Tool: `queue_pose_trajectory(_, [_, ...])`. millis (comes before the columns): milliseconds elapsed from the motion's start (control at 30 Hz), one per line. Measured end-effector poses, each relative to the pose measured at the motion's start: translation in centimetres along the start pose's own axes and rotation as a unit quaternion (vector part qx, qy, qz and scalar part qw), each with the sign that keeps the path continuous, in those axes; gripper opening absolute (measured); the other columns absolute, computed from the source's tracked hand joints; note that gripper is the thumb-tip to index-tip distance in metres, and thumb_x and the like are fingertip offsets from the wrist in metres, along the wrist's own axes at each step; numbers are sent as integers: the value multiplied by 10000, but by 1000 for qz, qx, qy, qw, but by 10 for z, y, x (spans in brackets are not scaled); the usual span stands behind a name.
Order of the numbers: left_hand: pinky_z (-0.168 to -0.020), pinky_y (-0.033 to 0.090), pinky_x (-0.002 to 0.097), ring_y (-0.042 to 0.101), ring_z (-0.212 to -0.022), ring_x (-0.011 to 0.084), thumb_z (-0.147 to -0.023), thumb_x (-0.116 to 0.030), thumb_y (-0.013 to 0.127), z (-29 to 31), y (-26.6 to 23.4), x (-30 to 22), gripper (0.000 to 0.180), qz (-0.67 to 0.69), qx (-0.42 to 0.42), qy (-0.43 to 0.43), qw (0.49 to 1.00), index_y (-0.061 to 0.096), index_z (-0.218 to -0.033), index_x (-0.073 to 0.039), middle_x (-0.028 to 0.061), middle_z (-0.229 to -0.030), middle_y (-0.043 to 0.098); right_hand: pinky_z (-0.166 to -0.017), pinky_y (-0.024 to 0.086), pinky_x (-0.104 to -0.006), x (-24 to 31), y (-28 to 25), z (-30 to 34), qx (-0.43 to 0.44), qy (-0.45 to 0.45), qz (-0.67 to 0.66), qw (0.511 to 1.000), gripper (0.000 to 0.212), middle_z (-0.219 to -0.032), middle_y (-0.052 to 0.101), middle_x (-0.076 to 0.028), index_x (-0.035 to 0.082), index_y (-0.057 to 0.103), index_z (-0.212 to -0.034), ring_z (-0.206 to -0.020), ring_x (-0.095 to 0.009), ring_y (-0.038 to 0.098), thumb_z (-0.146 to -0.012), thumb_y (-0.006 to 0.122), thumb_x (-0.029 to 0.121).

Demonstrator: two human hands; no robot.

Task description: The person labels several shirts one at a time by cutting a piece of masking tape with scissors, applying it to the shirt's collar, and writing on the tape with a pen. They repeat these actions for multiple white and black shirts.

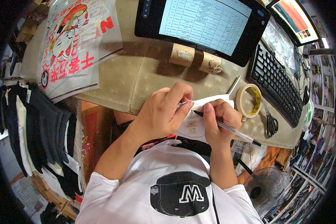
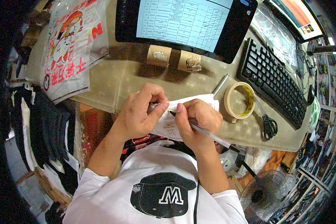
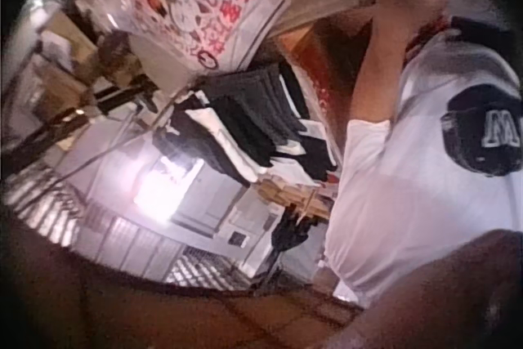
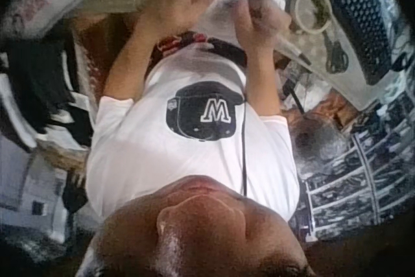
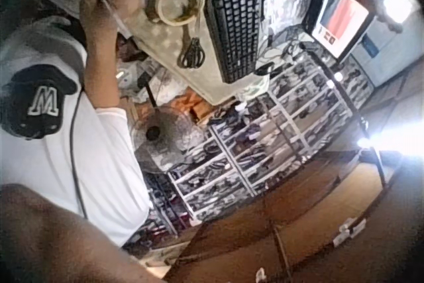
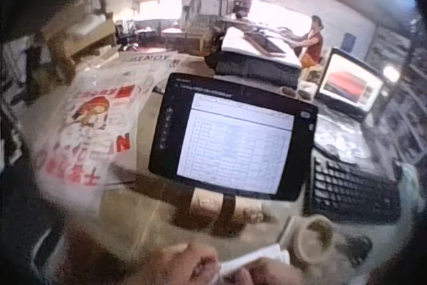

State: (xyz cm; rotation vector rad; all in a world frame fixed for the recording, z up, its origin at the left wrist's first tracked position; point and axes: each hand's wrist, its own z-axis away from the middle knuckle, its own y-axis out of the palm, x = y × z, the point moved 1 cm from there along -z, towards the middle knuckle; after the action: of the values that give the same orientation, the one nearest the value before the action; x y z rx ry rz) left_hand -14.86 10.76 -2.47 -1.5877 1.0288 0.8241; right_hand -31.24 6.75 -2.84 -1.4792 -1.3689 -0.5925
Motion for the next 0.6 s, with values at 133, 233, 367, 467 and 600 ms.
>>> queue_pose_trajectory(133, [-634, 468, 447, 623, -717, 365, -871, -85, 611, 0, 0, 1, 186, -1, 1, 4, 1000, 473, -989, -43, 140, -790, 594, -441, 392, -292, -3, -1, -1, 10, -22, 9, 1000, 291, -587, 588, -95, 34, 469, -602, -449, -179, 518, -780, 694, -20])
queue_pose_trajectory(233, [-609, 475, 413, 625, -692, 324, -881, -87, 616, 0, -1, 2, 193, -4, 6, 15, 1000, 473, -1000, -35, 138, -782, 601, -445, 392, -292, 3, 0, -1, 2, 15, -9, 1000, 292, -586, 588, -96, 31, 468, -600, -450, -172, 518, -786, 687, -23])
queue_pose_trajectory(367, [-561, 488, 327, 623, -641, 215, -901, -94, 631, 1, -1, 5, 212, -11, 9, 31, 999, 477, -1028, -23, 122, -769, 611, -449, 387, -281, 1, -2, 0, -1, 9, 12, 1000, 283, -576, 579, -92, 25, 480, -603, -447, -166, 505, -793, 686, -16])
queue_pose_trajectory(467, [-556, 480, 306, 612, -644, 182, -902, -92, 632, 1, 0, 5, 210, -10, 8, 24, 1000, 480, -1030, -24, 108, -780, 605, -451, 378, -273, -4, -2, 2, -21, 23, -13, 999, 277, -566, 564, -86, 20, 489, -610, -441, -162, 483, -799, 690, -4])
queue_pose_trajectory(600, [-557, 468, 286, 600, -650, 154, -905, -94, 630, 2, 1, 6, 201, 7, 10, 5, 1000, 484, -1024, -26, 91, -791, 597, -446, 373, -280, -2, -1, -2, -16, 15, -1, 1000, 300, -555, 555, -89, 20, 475, -593, -433, -160, 481, -807, 686, 5])
